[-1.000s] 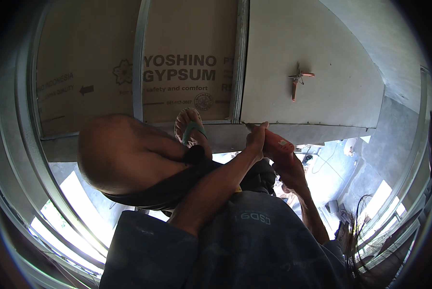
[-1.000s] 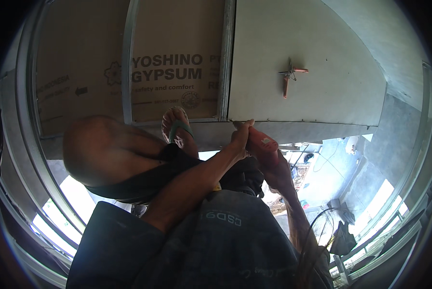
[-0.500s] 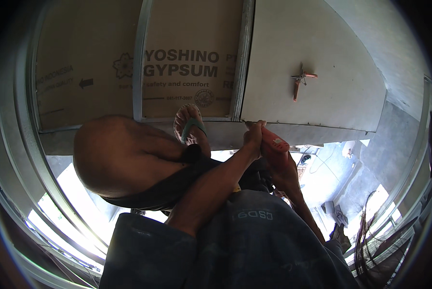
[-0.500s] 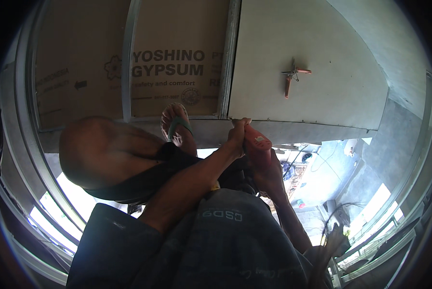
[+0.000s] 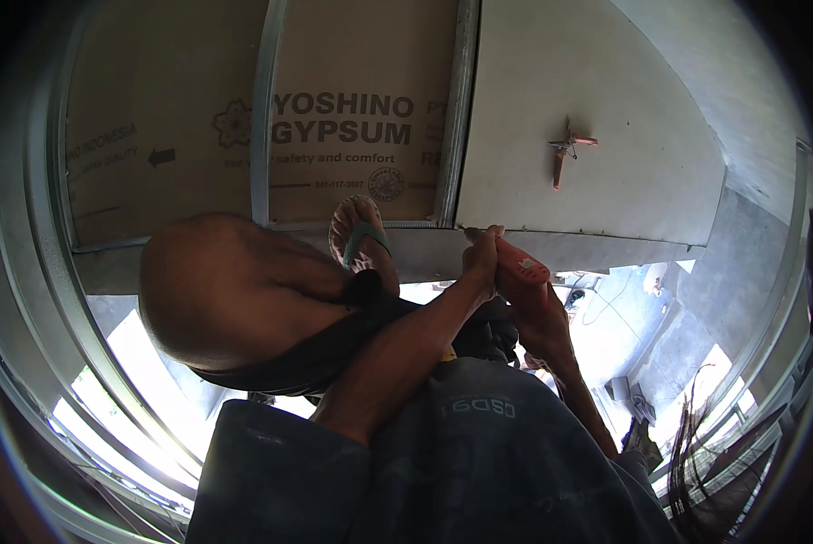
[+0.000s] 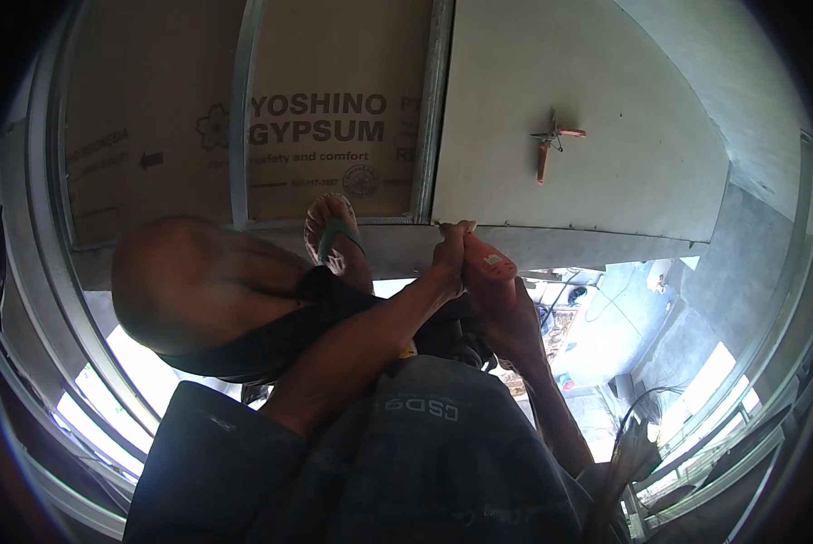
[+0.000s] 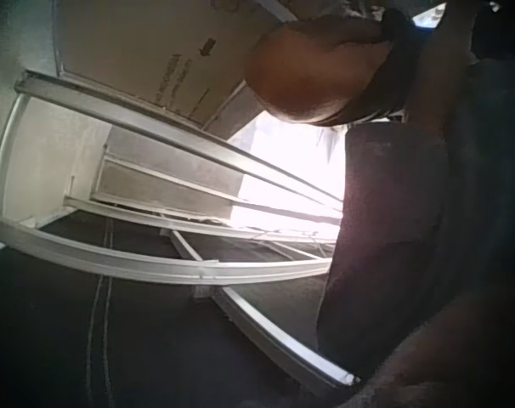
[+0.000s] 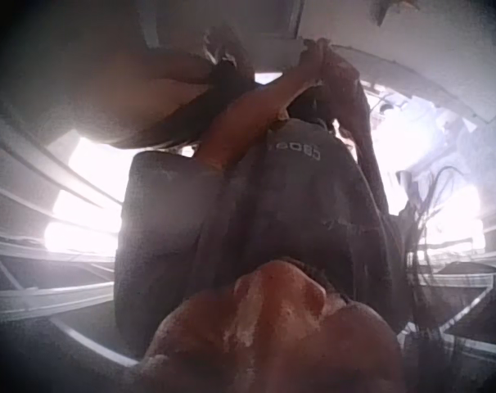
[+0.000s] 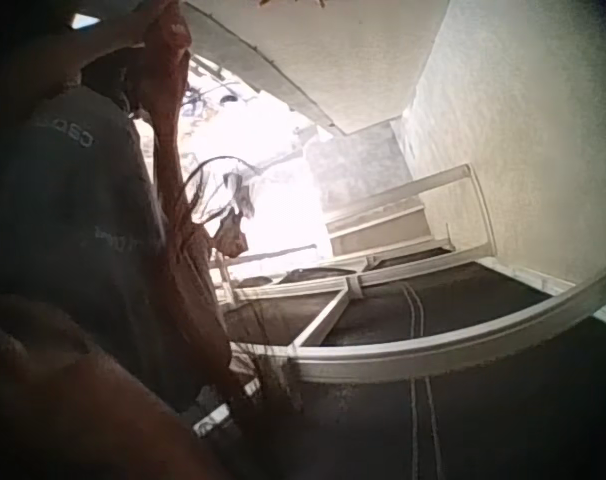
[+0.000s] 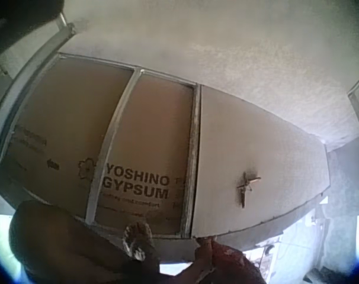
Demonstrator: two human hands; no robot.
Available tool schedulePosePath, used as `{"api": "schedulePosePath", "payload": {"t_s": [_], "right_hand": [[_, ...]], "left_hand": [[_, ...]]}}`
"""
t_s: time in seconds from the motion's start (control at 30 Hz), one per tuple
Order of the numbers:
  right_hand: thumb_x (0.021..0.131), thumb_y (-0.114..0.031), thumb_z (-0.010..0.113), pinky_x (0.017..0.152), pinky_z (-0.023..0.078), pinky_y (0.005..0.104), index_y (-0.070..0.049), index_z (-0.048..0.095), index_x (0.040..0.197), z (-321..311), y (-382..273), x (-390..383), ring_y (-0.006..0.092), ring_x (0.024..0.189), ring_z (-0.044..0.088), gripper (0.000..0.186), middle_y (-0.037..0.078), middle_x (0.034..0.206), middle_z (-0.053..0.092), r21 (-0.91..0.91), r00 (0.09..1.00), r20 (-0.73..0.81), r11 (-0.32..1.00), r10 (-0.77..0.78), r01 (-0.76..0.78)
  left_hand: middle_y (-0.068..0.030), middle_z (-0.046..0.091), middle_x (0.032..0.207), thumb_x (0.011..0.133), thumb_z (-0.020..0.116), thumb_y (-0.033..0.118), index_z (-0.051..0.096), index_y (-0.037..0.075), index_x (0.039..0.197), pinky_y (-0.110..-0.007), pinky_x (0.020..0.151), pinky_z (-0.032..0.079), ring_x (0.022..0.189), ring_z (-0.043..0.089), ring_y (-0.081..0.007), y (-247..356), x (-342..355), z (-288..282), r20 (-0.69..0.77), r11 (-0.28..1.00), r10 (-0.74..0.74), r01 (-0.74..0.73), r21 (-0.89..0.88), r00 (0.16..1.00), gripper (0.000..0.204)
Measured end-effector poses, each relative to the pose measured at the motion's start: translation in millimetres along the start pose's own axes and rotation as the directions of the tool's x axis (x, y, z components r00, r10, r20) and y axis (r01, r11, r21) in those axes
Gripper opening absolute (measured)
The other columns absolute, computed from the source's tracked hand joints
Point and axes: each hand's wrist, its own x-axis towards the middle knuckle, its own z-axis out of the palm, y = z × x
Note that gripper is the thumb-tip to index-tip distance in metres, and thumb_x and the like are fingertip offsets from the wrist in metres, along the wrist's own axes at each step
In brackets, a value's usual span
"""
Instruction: The person aligns a drywall board against a metal frame, secures it with screws using a power drill, and makes adjustments with a utility knife while standing on a wooden ladder.
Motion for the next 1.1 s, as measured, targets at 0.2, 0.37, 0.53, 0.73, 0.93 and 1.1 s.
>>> {"api": "schedulePosePath", "payload": {"t_s": [0.2, 0.37, 0.53, 0.73, 0.93, 1.1], "right_hand": [[0.083, -0.024, 0.076, 0.094, 0.052, 0.0419, -0.006, 0.048, 0.137, -4.3, -1.2, -0.9, 0.033, 0.113, 0.067, 0.063, 0.019, 0.12, 0.066, 0.024, 0.999, 0.022, 0.999, 0.036, -0.036], [0.082, -0.024, 0.076, 0.095, 0.052, 0.042, -0.006, 0.047, 0.139, -6.1, 5.0, 0.0, 0.032, 0.114, 0.067, 0.066, 0.018, 0.122, 0.066, 0.01, 1.0, 0.015, 1.0, 0.003, -0.003], [0.082, -0.023, 0.076, 0.094, 0.052, 0.0422, -0.006, 0.046, 0.14, -7.9, 15.8, 0.5, 0.0331, 0.112, 0.067, 0.067, 0.019, 0.122, 0.067, -0.056, 0.999, 0.014, 0.998, -0.041, 0.042], [0.082, -0.021, 0.075, 0.094, 0.053, 0.0423, -0.006, 0.046, 0.139, -9.8, 2.4, -2.0, 0.0336, 0.112, 0.068, 0.066, 0.019, 0.121, 0.067, -0.064, 1.0, 0.013, 0.998, -0.008, 0.009], [0.077, -0.006, 0.075, 0.093, 0.052, 0.0396, -0.004, 0.051, 0.134, -9.8, -16.0, -3.4, 0.0264, 0.108, 0.067, 0.062, 0.016, 0.118, 0.067, -0.05, 0.996, 0.005, 0.994, 0.093, -0.092], [0.076, -0.004, 0.074, 0.092, 0.052, 0.0388, -0.003, 0.053, 0.132, -8.8, -5.6, -0.4, 0.0255, 0.104, 0.068, 0.059, 0.015, 0.115, 0.068, -0.082, 0.999, -0.016, 0.996, 0.042, -0.043]], "left_hand": [[-0.0205, 0.06, 0.115, 0.079, 0.067, 0.054, 0.051, -0.001, 0.124, -0.051, 0.066, 0.053, 0.097, 0.065, -0.0336, -1.2, -3.0, 1.3, -0.026, 1.0, 0.005, -0.005, 0.008, 1.0, 0.073], [-0.0187, 0.06, 0.111, 0.08, 0.066, 0.057, 0.052, 0.001, 0.119, -0.05, 0.062, 0.052, 0.092, 0.065, -0.0312, -0.8, -7.1, 3.3, 0.013, 1.0, -0.013, 0.013, -0.02, 1.0, 0.07], [-0.0177, 0.06, 0.108, 0.081, 0.066, 0.056, 0.052, 0.002, 0.118, -0.049, 0.061, 0.052, 0.089, 0.066, -0.0308, -3.0, -6.0, 4.7, 0.021, 0.999, -0.005, 0.006, -0.038, 1.0, 0.067], [-0.0179, 0.06, 0.109, 0.081, 0.066, 0.055, 0.052, 0.002, 0.118, -0.05, 0.064, 0.054, 0.09, 0.066, -0.0312, -3.8, -0.9, 3.4, 0.032, 1.0, 0.004, -0.003, -0.028, 0.999, 0.066], [-0.0201, 0.059, 0.115, 0.081, 0.067, 0.054, 0.05, -0.001, 0.122, -0.052, 0.067, 0.055, 0.096, 0.066, -0.0337, -2.3, -6.7, 4.5, 0.019, 0.999, 0.009, -0.008, -0.047, 1.0, 0.071], [-0.021, 0.057, 0.117, 0.081, 0.067, 0.054, 0.049, -0.002, 0.124, -0.053, 0.069, 0.055, 0.098, 0.065, -0.0351, -0.3, -14.6, 7.7, 0.035, 0.997, 0.033, -0.031, -0.075, 0.999, 0.073]]}}
